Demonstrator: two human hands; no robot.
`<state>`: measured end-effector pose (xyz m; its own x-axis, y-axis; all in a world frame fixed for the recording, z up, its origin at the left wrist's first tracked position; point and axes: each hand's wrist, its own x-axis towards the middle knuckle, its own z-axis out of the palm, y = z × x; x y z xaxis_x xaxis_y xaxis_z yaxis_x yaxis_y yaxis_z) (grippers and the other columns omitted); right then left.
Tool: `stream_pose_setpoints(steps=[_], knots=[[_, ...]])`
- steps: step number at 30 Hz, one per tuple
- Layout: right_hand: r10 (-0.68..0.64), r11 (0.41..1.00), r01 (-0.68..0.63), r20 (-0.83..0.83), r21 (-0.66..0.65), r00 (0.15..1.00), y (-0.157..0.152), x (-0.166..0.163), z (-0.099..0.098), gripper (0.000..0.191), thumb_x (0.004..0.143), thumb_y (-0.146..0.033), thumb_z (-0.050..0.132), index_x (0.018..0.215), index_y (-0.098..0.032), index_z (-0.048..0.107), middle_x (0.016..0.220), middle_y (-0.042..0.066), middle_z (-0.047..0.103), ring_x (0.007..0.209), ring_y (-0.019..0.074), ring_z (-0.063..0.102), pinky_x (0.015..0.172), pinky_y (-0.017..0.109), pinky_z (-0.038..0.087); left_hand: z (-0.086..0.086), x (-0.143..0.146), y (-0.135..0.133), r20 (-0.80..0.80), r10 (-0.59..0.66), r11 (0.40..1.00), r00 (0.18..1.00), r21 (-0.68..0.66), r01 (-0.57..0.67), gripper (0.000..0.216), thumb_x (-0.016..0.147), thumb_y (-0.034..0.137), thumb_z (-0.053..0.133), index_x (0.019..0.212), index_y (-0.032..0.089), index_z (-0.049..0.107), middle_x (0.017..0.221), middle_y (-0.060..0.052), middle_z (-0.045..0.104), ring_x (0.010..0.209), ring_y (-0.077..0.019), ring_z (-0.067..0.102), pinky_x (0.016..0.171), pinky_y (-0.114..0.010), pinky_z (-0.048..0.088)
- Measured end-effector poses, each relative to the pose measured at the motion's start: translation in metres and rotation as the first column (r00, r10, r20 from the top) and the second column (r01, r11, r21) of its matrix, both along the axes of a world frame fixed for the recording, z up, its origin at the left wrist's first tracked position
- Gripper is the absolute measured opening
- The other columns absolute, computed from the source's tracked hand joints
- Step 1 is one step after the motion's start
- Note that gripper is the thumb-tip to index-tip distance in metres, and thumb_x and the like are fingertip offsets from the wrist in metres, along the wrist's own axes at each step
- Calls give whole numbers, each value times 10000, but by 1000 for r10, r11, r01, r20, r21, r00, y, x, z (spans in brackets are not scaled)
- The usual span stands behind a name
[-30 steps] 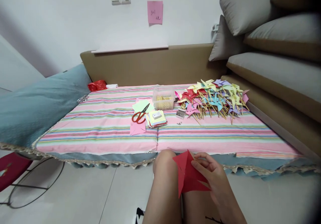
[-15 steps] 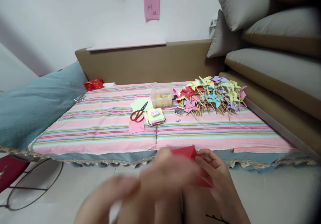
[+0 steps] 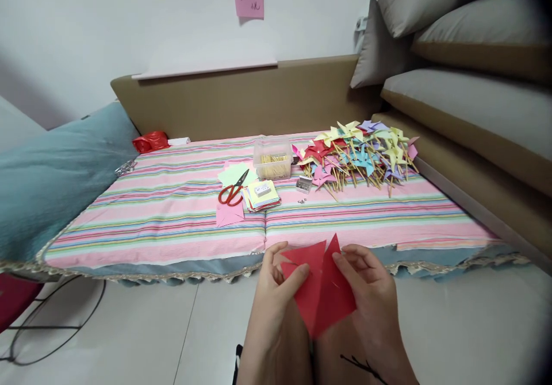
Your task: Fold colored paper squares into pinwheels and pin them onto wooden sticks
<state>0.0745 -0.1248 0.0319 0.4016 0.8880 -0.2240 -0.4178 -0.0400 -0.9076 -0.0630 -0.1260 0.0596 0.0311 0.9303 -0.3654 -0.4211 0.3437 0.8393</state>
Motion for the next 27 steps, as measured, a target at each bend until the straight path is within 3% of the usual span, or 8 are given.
stream_pose_setpoints(steps=[5, 9, 12, 17, 27], knots=[[-84, 996, 77, 177, 45, 981, -1, -1, -5, 305, 673, -338, 816, 880, -216, 629, 758, 10, 668, 683, 148, 617, 616, 243, 516, -1, 3, 3, 10, -34, 999, 999, 23, 33, 704, 631, 322, 832, 1204, 219, 437, 869, -63, 745, 763, -213, 699, 724, -326, 545], [-16, 1000, 15, 57, 26, 998, 1, -1, -4, 351, 638, -348, 835, 883, -220, 619, 694, -8, 662, 643, 141, 615, 586, 234, 506, -7, 5, 5, -126, 40, 999, 991, 23, -38, 810, 588, 281, 850, 1246, 220, 380, 849, -67, 746, 704, -208, 693, 659, -319, 552], [62, 998, -62, -45, -4, 997, 3, 1, -1, 369, 642, -391, 824, 900, -225, 618, 719, -5, 682, 630, 131, 618, 560, 215, 492, -12, 4, 6, -184, 62, 997, 981, 48, -54, 742, 614, 289, 831, 1207, 219, 390, 861, -63, 737, 704, -197, 685, 650, -312, 552], [184, 983, -185, -51, -13, 982, 3, 5, 3, 460, 630, -414, 827, 993, -250, 595, 839, 22, 725, 693, 167, 657, 593, 262, 524, -17, 1, 6, -219, 47, 998, 975, 59, -35, 670, 622, 284, 827, 1141, 233, 408, 881, -47, 728, 695, -177, 677, 661, -299, 547], [113, 993, -114, -67, -12, 991, 2, 3, 3, 491, 603, -366, 855, 974, -242, 559, 584, -56, 662, 524, 118, 565, 537, 231, 455, -14, 0, 3, -189, -23, 996, 982, 79, 38, 682, 617, 268, 822, 1159, 227, 409, 805, -36, 729, 666, -193, 678, 633, -302, 535]])
